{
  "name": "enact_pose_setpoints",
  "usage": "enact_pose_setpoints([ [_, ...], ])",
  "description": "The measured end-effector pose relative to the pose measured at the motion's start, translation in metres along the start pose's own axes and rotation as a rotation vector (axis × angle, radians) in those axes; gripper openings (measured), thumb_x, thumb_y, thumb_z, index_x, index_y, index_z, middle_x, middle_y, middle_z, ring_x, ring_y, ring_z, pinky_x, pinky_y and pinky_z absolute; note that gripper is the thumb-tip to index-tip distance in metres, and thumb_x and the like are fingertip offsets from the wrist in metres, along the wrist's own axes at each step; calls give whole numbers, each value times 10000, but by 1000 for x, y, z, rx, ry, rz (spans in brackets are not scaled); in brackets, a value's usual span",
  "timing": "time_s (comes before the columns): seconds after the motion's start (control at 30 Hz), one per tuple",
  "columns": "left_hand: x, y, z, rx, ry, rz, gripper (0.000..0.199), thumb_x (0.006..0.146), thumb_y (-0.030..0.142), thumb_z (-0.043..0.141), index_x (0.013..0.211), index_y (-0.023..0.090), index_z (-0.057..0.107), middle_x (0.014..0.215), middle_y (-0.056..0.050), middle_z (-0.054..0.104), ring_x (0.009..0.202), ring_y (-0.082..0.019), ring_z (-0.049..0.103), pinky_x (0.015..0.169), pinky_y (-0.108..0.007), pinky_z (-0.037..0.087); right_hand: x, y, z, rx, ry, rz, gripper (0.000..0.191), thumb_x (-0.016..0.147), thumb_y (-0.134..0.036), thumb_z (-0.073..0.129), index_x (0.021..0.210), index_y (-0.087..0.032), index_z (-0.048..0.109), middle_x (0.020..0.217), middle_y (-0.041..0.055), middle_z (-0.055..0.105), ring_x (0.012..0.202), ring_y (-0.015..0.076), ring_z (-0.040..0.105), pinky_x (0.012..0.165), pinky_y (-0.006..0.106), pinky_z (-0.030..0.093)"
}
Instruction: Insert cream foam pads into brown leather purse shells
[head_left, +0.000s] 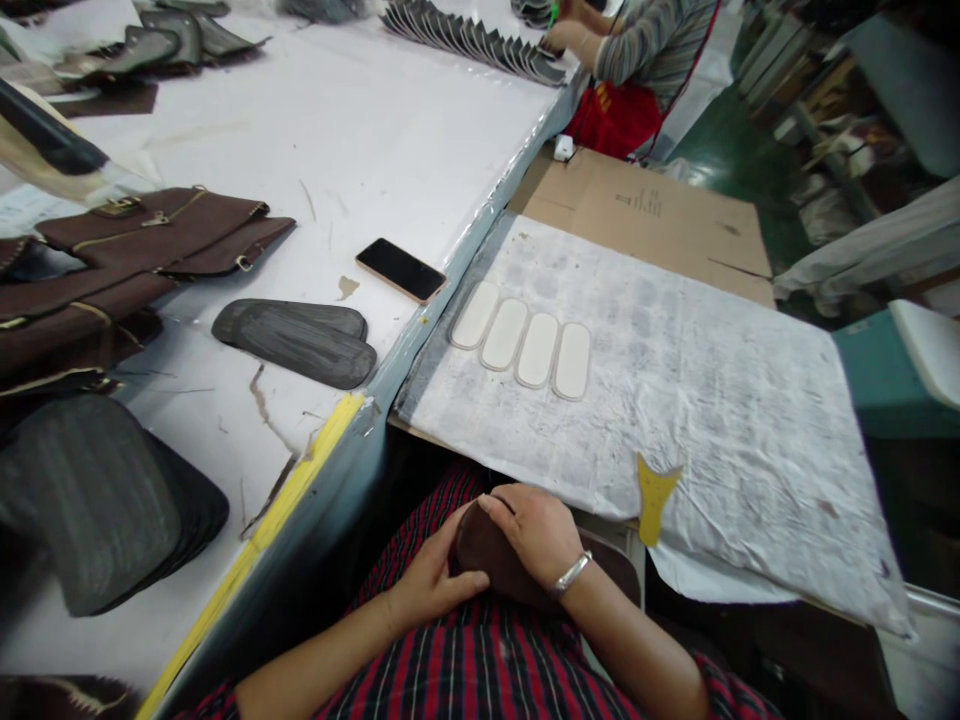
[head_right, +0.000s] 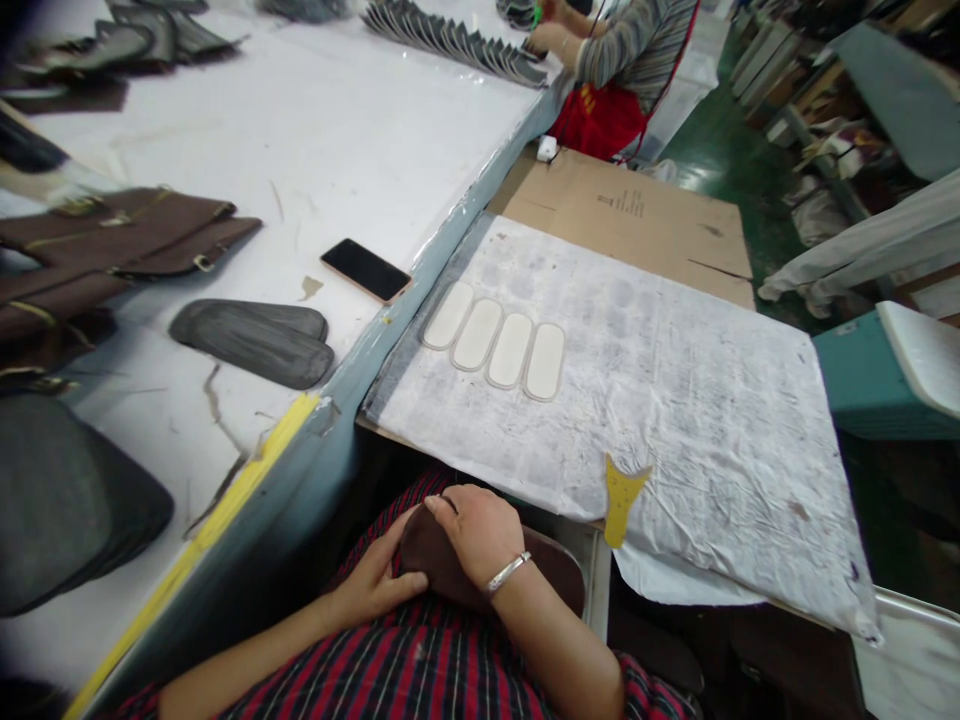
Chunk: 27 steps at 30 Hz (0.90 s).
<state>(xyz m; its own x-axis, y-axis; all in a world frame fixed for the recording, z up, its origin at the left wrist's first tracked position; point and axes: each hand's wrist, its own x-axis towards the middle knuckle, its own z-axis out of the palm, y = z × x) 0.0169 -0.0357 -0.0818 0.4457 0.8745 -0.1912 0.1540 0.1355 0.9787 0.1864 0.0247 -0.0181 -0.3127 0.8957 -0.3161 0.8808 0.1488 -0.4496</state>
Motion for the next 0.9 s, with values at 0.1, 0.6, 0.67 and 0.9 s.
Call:
enact_pose_setpoints([
  [0.1, 0, 5, 0, -15, 10, 25, 721, 751, 364, 581, 1358, 213, 224, 1373, -89, 354, 1252, -251, 331, 1050, -398, 252, -1, -4, -2, -9, -22, -26, 411, 911, -466, 251, 894, -250, 600, 846, 14, 635, 799, 163, 574, 701, 269, 391],
  [0.6, -7, 5, -2, -282, 13, -82, 560, 822, 317, 485, 1340, 210, 301, 1397, -51, 334, 1279, -224, 288, 1078, -388, 183, 3, -5, 1, -38, -53, 49, 559, 870, -574, 212, 731, -204, 608, 719, 49, 639, 697, 181, 592, 649, 284, 414],
  [0.67, -7, 7, -5, -461, 27, -103, 488, 836, 356, 444, 1294, 196, 395, 1377, -48, 370, 1276, -232, 295, 1080, -391, 173, -8, 18, -11, 88, -7, 13, 521, 889, -526, 210, 845, -208, 620, 852, 64, 654, 828, 192, 599, 756, 311, 432],
  [0.9, 8, 29, 10, -830, 171, -259, 538, 827, 535, 379, 1200, 169, 504, 1255, -91, 516, 1207, -258, 401, 1034, -414, 263, -126, 152, -4, 523, 112, 160, 733, 783, -523, 474, 1372, -192, 191, 1397, 136, 285, 1259, 252, 310, 1009, 440, 307],
])
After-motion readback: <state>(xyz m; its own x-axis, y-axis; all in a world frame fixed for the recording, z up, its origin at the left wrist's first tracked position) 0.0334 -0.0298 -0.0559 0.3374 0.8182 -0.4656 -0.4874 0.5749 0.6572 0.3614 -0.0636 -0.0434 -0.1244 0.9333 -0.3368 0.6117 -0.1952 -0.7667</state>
